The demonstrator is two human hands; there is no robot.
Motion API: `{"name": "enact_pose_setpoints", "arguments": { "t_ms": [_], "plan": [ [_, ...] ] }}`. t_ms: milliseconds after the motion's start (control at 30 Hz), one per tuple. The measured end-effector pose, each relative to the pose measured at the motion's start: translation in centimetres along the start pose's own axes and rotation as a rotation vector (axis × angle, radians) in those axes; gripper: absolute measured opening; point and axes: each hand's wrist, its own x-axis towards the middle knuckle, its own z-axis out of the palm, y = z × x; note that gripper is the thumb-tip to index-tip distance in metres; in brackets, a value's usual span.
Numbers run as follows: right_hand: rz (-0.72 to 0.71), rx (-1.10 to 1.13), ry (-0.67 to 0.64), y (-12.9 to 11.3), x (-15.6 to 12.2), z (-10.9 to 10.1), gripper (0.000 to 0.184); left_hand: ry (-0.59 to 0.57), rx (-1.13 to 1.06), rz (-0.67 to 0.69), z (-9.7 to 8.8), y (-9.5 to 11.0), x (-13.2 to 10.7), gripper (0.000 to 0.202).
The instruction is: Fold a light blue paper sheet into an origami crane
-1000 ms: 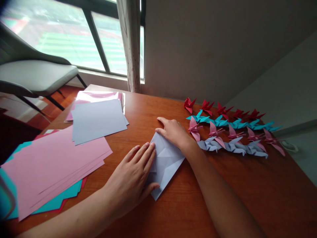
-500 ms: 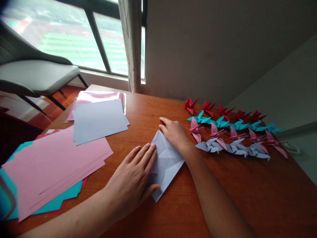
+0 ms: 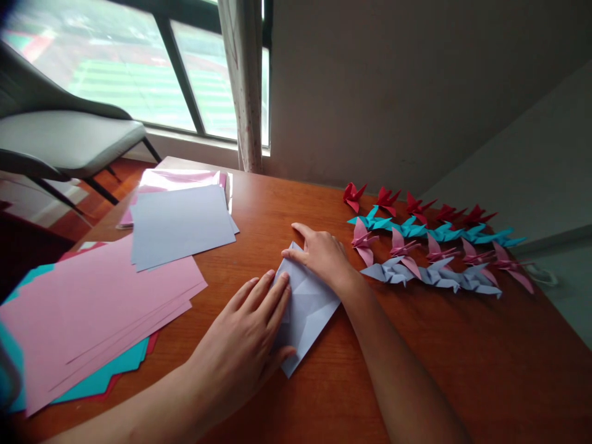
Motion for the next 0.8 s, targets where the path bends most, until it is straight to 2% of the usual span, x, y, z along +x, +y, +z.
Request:
{"name": "enact_pose_setpoints", "arguments": {
  "t_ms": [233,467,800],
  "plan": [
    [-0.004,0.024,0.027,0.5,0.2,0.3,0.047,-0.018,-0.01,0.004,-0.5,0.3,-0.1,0.073],
    [-0.016,-0.095,-0.04,-0.3,-0.3,-0.2,0.071,-0.01,-0.001,0.006,-0.3,0.3,0.0,0.073],
    [-0.109,-0.25,-0.113,-1.1,-0.9,-1.0,0.084,0.025,-0.007,-0.023,0.0,0.3,-0.3,0.073]
  ]
}}
